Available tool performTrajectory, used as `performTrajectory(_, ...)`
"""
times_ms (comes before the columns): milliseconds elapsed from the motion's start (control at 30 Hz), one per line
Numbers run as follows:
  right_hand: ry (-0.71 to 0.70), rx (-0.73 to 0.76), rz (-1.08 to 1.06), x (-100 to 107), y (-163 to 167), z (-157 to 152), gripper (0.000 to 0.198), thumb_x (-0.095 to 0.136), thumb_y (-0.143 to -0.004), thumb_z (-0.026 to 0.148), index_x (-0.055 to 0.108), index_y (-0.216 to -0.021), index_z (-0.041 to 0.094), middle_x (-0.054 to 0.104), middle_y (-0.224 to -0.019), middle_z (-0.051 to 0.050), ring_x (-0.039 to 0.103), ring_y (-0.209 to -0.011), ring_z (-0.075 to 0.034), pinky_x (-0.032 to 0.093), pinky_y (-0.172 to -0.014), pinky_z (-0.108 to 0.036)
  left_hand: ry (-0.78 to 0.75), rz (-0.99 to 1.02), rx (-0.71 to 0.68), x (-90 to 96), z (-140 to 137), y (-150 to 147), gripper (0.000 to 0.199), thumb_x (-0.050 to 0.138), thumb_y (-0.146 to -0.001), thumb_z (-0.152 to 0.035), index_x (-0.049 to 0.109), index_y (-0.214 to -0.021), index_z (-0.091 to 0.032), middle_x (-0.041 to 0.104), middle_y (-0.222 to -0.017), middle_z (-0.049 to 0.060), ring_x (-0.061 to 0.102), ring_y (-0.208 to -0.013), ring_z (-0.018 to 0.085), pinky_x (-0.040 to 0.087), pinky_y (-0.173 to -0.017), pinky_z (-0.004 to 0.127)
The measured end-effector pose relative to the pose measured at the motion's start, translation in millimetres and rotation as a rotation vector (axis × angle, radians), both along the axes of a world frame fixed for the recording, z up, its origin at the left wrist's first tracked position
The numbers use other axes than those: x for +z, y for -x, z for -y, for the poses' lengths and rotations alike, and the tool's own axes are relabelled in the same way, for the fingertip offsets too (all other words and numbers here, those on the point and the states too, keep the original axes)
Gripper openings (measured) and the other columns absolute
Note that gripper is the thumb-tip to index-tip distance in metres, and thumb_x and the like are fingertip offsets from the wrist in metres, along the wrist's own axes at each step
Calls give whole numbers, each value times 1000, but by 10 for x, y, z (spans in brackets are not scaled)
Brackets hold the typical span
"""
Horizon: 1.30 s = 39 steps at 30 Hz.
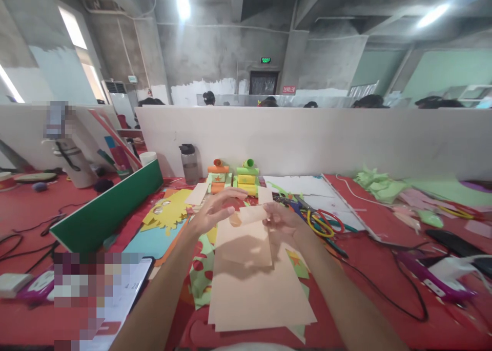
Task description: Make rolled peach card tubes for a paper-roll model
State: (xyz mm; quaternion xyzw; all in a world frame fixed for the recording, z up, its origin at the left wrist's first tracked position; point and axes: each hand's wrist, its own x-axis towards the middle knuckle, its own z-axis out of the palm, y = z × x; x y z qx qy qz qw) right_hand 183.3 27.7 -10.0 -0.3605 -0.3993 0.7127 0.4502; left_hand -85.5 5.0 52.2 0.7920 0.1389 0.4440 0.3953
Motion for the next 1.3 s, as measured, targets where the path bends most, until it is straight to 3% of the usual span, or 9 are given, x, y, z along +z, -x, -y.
performTrajectory(300,15,-138,-16,7,21,-57,16,79,-66,22,68,-77,18,69,-70,-2,58,-58,-12,50,-52,-23,-247,-273,88,31,-36,112,56,52,-73,-2,67,-120,-30,51,-141,7,51,-125,27,50,-93,37)
performTrajectory(467,30,-200,-36,32,31,-61,15,78,-64,19,66,-73,18,69,-68,-2,58,-59,-12,50,-53,-23,-401,-369,262,-56,-104,62,42,50,-84,-7,68,-114,-29,58,-130,8,58,-115,22,54,-80,29)
performTrajectory(600,-7,-241,-41,52,48,-48,18,80,-60,19,65,-70,18,68,-68,-1,58,-62,-13,50,-55,-24,-594,-346,423,-158,-183,3,32,49,-87,-7,70,-102,-26,64,-116,6,61,-110,20,52,-90,34)
performTrajectory(700,-78,-277,-51,68,64,-50,20,82,-59,23,65,-71,20,68,-73,0,60,-69,-13,50,-62,-23,-615,-266,525,-191,-217,-33,28,48,-89,-8,69,-101,-24,61,-119,8,61,-106,19,53,-87,34)
performTrajectory(833,-315,-376,105,95,76,-92,21,78,-66,36,68,-76,20,70,-86,-2,63,-83,-18,50,-73,-28,-509,-117,718,-180,-231,-45,22,49,-93,-18,62,-109,-21,55,-118,11,57,-111,21,50,-94,37)
performTrajectory(967,-623,-644,352,149,94,-82,26,73,-71,40,60,-65,19,66,-102,-7,60,-95,-23,48,-83,-34,-312,-14,791,-198,-256,-61,18,49,-93,-25,60,-107,-20,54,-111,9,61,-90,17,52,-84,33)
performTrajectory(1067,-937,-853,637,182,151,-1,26,67,-79,36,53,-63,21,61,-104,-8,58,-99,-24,46,-89,-37,-62,-55,630,-274,-262,-176,21,51,-93,-35,62,-102,-19,62,-95,6,63,-81,17,53,-78,32)
performTrajectory(1133,-1113,-915,827,178,214,58,20,62,-83,30,55,-67,21,60,-103,-9,58,-100,-24,46,-92,-39,138,-36,479,-348,-230,-325,28,54,-91,-43,64,-100,-18,67,-95,7,64,-88,19,53,-80,33)
performTrajectory(1300,-1372,-799,1192,118,359,131,11,56,-88,19,66,-83,21,62,-112,-10,53,-108,-26,43,-97,-41,576,269,206,-489,-17,-771,43,69,-81,-45,65,-113,-17,66,-122,12,61,-114,26,51,-94,37)
